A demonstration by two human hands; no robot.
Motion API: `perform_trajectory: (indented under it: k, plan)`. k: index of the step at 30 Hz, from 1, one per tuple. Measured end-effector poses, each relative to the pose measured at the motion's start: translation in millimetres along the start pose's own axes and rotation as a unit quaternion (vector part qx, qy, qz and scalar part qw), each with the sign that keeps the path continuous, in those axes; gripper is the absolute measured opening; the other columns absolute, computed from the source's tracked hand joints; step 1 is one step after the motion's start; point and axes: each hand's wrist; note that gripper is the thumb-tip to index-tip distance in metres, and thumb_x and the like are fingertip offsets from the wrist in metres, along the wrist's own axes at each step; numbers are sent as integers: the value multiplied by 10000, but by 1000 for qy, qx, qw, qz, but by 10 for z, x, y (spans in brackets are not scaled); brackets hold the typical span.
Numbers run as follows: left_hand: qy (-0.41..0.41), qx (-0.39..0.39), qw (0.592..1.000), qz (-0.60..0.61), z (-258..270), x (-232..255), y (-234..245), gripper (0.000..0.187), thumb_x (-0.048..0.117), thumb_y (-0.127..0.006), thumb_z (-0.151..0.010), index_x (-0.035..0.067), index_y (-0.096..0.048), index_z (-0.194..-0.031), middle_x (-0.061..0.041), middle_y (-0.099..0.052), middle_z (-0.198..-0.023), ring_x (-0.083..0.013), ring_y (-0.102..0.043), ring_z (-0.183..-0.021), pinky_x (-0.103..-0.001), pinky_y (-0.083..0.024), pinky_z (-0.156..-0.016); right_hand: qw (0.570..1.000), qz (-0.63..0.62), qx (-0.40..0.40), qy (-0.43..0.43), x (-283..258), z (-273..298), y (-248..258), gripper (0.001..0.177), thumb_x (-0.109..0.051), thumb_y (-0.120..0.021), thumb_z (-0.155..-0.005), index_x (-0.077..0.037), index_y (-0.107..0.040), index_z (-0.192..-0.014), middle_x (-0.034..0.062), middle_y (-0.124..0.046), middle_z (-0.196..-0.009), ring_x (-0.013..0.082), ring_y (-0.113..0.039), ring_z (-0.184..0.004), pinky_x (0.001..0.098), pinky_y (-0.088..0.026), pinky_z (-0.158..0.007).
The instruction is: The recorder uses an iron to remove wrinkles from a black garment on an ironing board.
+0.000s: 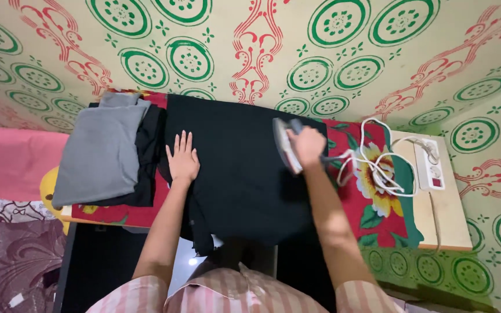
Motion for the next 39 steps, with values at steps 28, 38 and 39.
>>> perform_trajectory:
  k: [28, 38, 39]
  plan:
    - [-138, -59, 989, 18, -367, 2003, -337, 636, 413, -413, -1033, 251, -266, -1631, -20, -193, -1710, -280, -123, -1584, -701, -71, -1206, 998, -14, 68, 3, 797, -74, -210, 666, -728, -691, -771, -70, -746, -860, 158, -714, -736, 370, -724, -694, 484, -579, -621]
    - [-76, -116, 990, -7, -311, 1921, -111, 675, 534, -410, -999, 351, -216, -1618, 3, -121, -1719, -291, -53, -1582, -791, -37, -1138, 997, 19, 22, -66, 1166, -501, -224, 717, -736, -699, -804, -25, -768, -864, 207, -750, -853, 386, -753, -806, 488, -598, -723]
    - [-67, -110, 992, 0, -280, 1886, -115, 696, 561, -414, -987, 345, -209, -1616, -1, -121, -1714, -296, -52, -1578, -790, -38, -1133, 998, 14, 24, -60, 1174, -443, -189, 730, -746, -698, -807, -22, -768, -861, 210, -749, -851, 390, -751, -811, 489, -599, -729]
Point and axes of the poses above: each hand's wrist, its own z-axis away from the middle knuckle, its own y-axis out of the back of the hand, x = y × z
